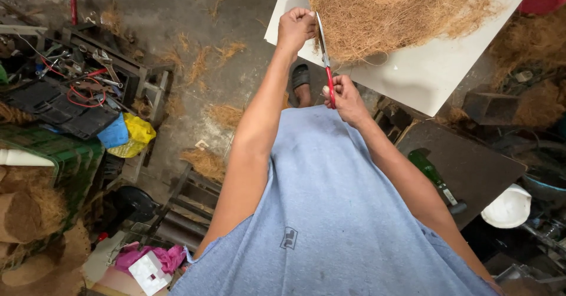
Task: The person uses red-handled scissors to trim the edges of a square piece of coco fiber matting placed on a white table. They hold the matting with their left hand and cut along the perimeter with their right hand, removing excess fibers.
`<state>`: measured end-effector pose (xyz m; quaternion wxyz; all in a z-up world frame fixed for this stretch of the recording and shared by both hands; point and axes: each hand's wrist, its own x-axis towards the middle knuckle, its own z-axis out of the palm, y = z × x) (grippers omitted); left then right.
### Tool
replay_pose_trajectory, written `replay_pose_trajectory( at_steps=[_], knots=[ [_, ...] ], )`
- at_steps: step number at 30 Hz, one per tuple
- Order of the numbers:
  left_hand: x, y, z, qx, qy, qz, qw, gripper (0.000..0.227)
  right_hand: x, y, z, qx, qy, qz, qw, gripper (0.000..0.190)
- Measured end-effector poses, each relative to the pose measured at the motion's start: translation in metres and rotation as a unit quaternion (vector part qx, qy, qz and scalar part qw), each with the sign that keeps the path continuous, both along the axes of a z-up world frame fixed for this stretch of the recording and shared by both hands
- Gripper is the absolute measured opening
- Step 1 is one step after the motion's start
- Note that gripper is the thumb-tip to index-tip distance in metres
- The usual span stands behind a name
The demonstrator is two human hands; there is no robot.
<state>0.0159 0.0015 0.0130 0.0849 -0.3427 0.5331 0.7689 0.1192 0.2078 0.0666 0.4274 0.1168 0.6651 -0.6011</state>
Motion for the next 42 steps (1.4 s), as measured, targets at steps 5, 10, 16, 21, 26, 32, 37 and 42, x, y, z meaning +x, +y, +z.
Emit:
replay_pose_trajectory(
  at_steps=[5, 10, 16, 21, 26, 32, 37, 42],
  knots=[
    [0.001, -0.001, 0.005, -0.017, 0.003, -0.015, 1.000, 0.023, 0.000, -0.002, 0.003, 0.010, 0.004, -0.001, 1.000, 0.027],
    [0.002, 0.001, -0.002, -0.007, 0.024, -0.016, 1.000, 0.025, 0.001, -0.003, -0.012, 0.000, 0.013, -0.034, 0.999, 0.022],
    [0.000, 0.001, 0.003, 0.002, -0.007, -0.008, 1.000, 0.023, -0.006, -0.002, 0.013, 0.010, 0.041, 0.005, 0.999, 0.025],
    [0.000, 0.002, 0.000, 0.018, -0.003, -0.009, 1.000, 0.021, -0.009, -0.001, 0.008, -0.062, 0.020, -0.024, 0.998, 0.022],
    [-0.001, 0.003, 0.011, 0.001, -0.024, -0.015, 1.000, 0.022, -0.016, -0.009, 0.011, -0.041, 0.022, -0.020, 0.999, 0.023],
    [-0.001, 0.004, 0.021, 0.007, -0.032, -0.005, 0.999, 0.023, -0.007, 0.005, 0.028, -0.060, -0.015, -0.037, 0.997, 0.022],
    [-0.003, 0.002, 0.004, 0.050, -0.021, 0.009, 0.998, 0.019, -0.003, 0.011, 0.035, -0.047, -0.039, -0.031, 0.998, 0.022],
    [-0.003, 0.004, 0.006, 0.047, -0.038, 0.013, 0.998, 0.022, -0.010, 0.005, 0.032, -0.036, -0.017, -0.018, 0.999, 0.022]
  ],
)
